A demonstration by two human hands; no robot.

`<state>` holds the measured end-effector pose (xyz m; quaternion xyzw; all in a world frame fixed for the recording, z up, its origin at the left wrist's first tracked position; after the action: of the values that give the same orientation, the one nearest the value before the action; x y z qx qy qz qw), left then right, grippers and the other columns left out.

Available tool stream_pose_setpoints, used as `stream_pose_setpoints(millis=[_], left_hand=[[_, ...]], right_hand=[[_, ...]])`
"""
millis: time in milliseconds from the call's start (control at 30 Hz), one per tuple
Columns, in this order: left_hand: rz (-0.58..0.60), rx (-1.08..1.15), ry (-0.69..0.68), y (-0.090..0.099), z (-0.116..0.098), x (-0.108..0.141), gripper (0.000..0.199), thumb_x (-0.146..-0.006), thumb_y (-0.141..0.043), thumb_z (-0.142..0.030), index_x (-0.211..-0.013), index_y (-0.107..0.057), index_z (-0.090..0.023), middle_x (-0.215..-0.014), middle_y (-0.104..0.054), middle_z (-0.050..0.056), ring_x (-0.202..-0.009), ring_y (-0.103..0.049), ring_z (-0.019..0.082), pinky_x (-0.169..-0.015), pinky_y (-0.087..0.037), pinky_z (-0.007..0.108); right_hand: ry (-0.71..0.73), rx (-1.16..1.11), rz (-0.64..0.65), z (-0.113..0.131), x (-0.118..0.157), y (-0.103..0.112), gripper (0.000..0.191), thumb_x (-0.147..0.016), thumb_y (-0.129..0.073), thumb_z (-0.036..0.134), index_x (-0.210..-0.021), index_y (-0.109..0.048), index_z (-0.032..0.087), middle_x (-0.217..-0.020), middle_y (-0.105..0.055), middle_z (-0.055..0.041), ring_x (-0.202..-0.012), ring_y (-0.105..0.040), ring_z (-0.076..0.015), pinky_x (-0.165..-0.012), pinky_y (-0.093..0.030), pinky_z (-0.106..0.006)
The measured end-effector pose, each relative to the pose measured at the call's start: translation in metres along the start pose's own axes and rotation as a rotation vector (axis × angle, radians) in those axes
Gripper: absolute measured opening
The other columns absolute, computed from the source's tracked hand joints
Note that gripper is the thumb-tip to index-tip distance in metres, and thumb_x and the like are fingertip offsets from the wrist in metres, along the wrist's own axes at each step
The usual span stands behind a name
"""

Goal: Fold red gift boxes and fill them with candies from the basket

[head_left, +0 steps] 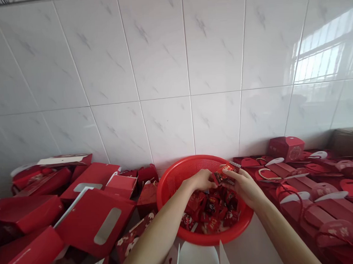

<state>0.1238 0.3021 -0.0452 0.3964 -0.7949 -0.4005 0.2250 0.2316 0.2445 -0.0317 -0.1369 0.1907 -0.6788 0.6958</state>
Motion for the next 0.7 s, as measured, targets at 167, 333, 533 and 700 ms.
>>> stream_pose_setpoints(millis=[167, 333, 533, 700], left_hand=[[-0.108, 0.203, -0.086, 0.023, -0.008, 0.001, 0.017, -0.081, -0.062, -0.031, -0.078, -0.07, -0.015, -0.077, -0.07, 0.001, -0.072, -0.062, 0.017, -0.066, -0.046, 0.027], [-0.099, 0.329, -0.15, 0.032, -0.025, 0.007, 0.022, -0.081, -0.065, -0.032, -0.091, -0.074, -0.014, -0.092, -0.076, 0.004, -0.084, -0.066, 0.019, -0.078, -0.05, 0.029], [-0.113, 0.347, -0.178, 0.043, -0.046, 0.032, 0.021, -0.081, -0.067, -0.03, -0.092, -0.077, -0.015, -0.094, -0.077, 0.004, -0.089, -0.067, 0.021, -0.08, -0.05, 0.029], [-0.192, 0.373, -0.151, 0.06, -0.05, 0.069, 0.038, -0.085, -0.066, -0.031, -0.12, -0.068, -0.017, -0.097, -0.075, 0.006, -0.089, -0.068, 0.02, -0.081, -0.05, 0.03]], right_hand=[[0.042, -0.024, -0.115, 0.001, -0.004, 0.013, 0.03, -0.056, -0.089, 0.031, -0.078, -0.072, 0.019, -0.083, -0.074, -0.0037, -0.077, -0.069, -0.0182, -0.061, -0.059, -0.026], [0.098, -0.041, -0.136, 0.01, -0.003, 0.014, 0.035, -0.05, -0.092, 0.033, -0.075, -0.073, 0.018, -0.079, -0.073, -0.0034, -0.072, -0.067, -0.0173, -0.058, -0.058, -0.025], [0.124, -0.047, -0.012, 0.023, 0.003, -0.002, 0.036, -0.053, -0.093, 0.037, -0.077, -0.073, 0.019, -0.081, -0.073, -0.0039, -0.072, -0.066, -0.0176, -0.059, -0.057, -0.026], [0.133, -0.01, 0.082, 0.039, 0.018, -0.024, 0.035, -0.057, -0.092, 0.038, -0.078, -0.073, 0.019, -0.085, -0.073, -0.0038, -0.078, -0.067, -0.0177, -0.063, -0.057, -0.025]])
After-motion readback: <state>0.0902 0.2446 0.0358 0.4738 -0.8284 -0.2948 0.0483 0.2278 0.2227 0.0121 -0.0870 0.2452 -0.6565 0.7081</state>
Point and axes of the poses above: each hand's wrist, its own x-axis away from the middle knuckle, its own y-axis out of the back of the hand, z = x × y, the point moved 10 cm from there along -x, towards the middle knuckle
